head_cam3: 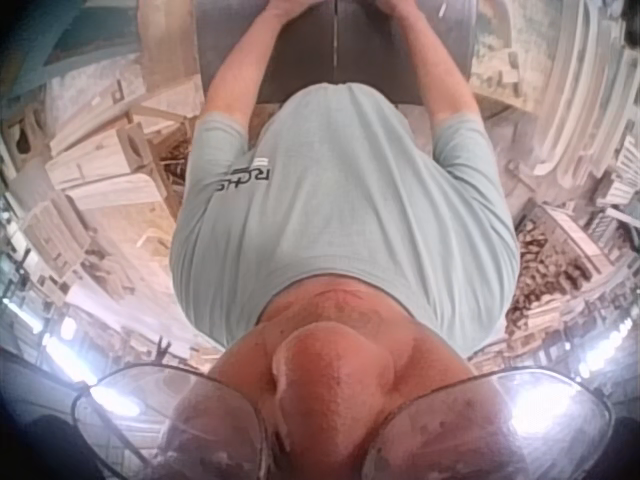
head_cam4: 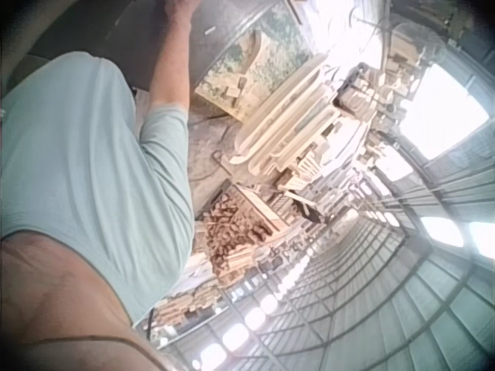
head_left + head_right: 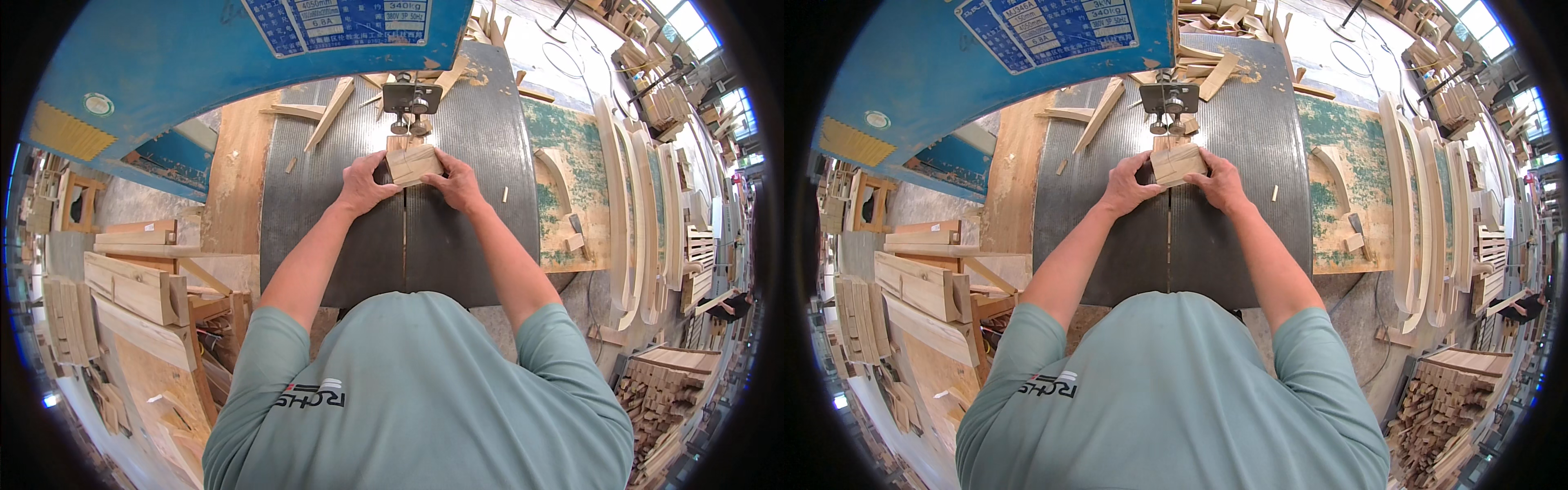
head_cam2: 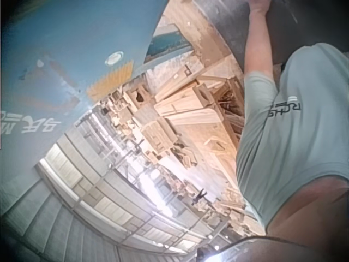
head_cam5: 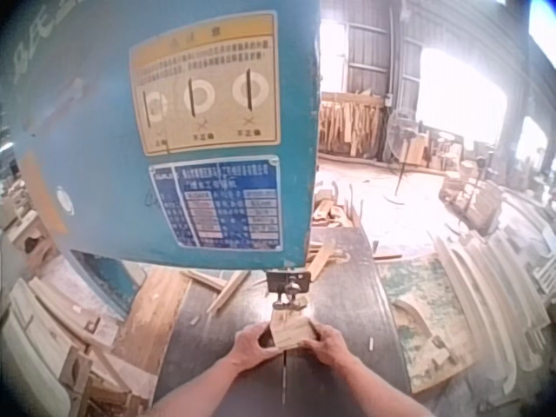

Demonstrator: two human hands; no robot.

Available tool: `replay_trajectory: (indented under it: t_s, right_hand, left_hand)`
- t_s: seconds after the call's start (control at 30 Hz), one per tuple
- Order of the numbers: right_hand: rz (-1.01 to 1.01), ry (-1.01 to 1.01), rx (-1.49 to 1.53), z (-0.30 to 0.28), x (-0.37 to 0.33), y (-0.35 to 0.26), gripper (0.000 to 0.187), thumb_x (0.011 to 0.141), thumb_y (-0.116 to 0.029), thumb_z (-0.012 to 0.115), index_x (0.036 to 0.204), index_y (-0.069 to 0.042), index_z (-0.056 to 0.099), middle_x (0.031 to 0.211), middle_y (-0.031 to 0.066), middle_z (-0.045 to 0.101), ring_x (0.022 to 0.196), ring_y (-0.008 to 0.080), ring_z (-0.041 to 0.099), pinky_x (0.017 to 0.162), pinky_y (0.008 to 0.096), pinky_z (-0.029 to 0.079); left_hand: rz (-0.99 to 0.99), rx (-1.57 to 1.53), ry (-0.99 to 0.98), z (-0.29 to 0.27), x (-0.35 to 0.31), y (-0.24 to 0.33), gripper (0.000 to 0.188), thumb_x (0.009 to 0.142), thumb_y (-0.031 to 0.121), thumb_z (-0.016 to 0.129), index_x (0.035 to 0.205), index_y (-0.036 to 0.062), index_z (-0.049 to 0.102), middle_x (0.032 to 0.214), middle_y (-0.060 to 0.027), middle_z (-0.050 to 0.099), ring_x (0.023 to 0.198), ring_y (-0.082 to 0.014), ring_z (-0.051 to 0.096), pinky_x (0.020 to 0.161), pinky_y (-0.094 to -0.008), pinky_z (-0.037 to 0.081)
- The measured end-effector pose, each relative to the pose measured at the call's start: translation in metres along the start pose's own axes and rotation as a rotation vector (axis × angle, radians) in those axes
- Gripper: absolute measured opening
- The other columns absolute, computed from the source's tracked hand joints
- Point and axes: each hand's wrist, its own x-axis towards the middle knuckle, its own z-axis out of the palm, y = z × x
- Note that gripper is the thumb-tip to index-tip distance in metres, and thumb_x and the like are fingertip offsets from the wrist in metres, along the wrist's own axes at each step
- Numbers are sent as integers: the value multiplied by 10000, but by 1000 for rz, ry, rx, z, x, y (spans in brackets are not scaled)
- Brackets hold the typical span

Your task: The person assembles a curved wooden furniture component by applying glue to wooden blocks and attaching them to the frame, then uses a bandsaw to trim a wooden block.

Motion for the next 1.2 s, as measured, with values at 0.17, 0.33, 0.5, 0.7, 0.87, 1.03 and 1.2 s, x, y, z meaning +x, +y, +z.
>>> replay_trajectory:
  t_s: [0.17, 0.33, 0.5, 0.7, 0.87, 1.03, 1.2]
  right_hand:
    - [21, 51, -71, 7, -4, -11, 655, 760, -171, 825, 1348, -22, 576, 1067, 199, 701, 972, 288, 687, 875, 362, 530]
    - [-13, 179, -63, 19, -5, -6, 647, 753, -169, 827, 1330, -9, 584, 1024, 221, 697, 948, 333, 684, 854, 381, 532]
    - [36, 188, -136, 26, -5, -16, 608, 785, -166, 812, 1332, -22, 590, 1064, 182, 709, 985, 267, 684, 875, 356, 522]
    - [69, 189, -72, 25, -9, -14, 486, 865, -189, 741, 1303, -20, 612, 1071, 161, 728, 982, 221, 697, 871, 327, 518]
    - [93, 327, -62, 37, -12, -12, 392, 878, -199, 722, 1205, 6, 655, 994, 177, 732, 909, 243, 706, 820, 333, 524]
    - [42, 413, 21, 46, -10, -12, 348, 851, -219, 722, 1104, 16, 681, 914, 219, 711, 842, 329, 708, 765, 374, 529]
    - [92, 438, -55, 46, -7, -12, 328, 841, -236, 730, 1072, -7, 688, 860, 208, 703, 791, 344, 695, 738, 392, 527]
  left_hand:
    - [20, -53, -75, -7, 10, -11, 782, 658, 218, 867, 1363, 72, 563, 1208, -154, 661, 1129, -285, 634, 991, -364, 490]
    - [52, -104, -141, -11, 21, -20, 791, 659, 156, 863, 1379, 61, 549, 1246, -149, 658, 1154, -280, 627, 1010, -355, 480]
    - [67, -202, -241, -19, 37, -22, 808, 666, 124, 860, 1401, 53, 532, 1258, -137, 660, 1153, -230, 623, 1019, -338, 469]
    - [-174, -399, -151, 1, 19, -29, 620, 812, 170, 776, 1380, 39, 563, 1199, -117, 692, 1048, -183, 646, 928, -310, 492]
    - [-366, -267, 18, 23, 9, -8, 392, 905, 234, 673, 1243, 36, 674, 1049, -109, 738, 939, -153, 668, 842, -301, 500]
    - [-407, -241, 2, 20, 19, -7, 381, 904, 245, 657, 1236, 60, 685, 980, -113, 748, 902, -139, 672, 823, -300, 499]
    - [-463, -299, -34, 18, 30, -4, 372, 914, 239, 661, 1240, 62, 689, 1000, -87, 745, 881, -122, 651, 817, -285, 499]
